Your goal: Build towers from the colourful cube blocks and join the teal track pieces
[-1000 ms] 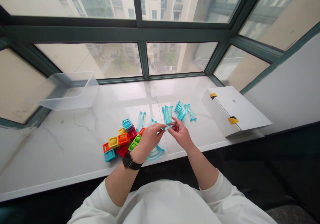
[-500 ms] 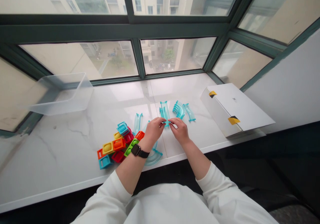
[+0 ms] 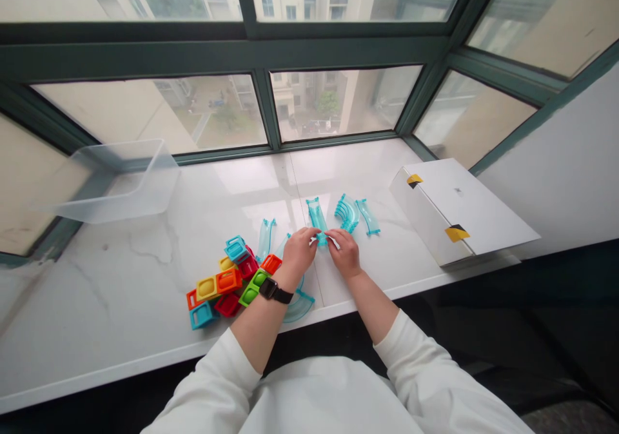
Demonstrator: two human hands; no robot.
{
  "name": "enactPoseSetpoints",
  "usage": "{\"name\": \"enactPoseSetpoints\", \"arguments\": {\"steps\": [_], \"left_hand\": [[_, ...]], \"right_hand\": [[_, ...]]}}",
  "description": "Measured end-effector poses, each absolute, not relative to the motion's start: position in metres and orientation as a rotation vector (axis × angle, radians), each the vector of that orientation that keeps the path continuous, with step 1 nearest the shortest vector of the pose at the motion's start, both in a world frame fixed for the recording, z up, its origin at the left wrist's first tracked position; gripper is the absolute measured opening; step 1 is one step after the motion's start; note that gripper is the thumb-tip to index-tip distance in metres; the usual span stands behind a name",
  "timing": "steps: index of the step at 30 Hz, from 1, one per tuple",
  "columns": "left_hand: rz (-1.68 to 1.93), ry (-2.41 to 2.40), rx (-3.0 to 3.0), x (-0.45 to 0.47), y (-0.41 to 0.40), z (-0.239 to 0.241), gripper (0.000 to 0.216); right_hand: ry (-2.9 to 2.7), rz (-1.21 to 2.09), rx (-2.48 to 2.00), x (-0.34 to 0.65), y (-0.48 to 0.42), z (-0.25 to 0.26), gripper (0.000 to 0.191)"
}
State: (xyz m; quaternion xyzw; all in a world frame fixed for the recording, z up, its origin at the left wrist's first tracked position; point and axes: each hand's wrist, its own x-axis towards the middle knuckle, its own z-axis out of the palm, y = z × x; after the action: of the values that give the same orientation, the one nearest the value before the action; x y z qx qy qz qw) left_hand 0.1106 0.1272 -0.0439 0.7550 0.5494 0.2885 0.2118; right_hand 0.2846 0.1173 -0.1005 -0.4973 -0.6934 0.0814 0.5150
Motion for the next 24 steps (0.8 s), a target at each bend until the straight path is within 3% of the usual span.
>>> {"name": "enactPoseSetpoints", "arguments": {"steps": [24], "left_hand": [[0.726, 1.563, 2.102, 0.1101, 0.128, -0.0485, 0.038]], "right_hand": [[-1.685, 0.229, -1.243, 0.2852, 0.1163, -0.1063, 0.024]]}}
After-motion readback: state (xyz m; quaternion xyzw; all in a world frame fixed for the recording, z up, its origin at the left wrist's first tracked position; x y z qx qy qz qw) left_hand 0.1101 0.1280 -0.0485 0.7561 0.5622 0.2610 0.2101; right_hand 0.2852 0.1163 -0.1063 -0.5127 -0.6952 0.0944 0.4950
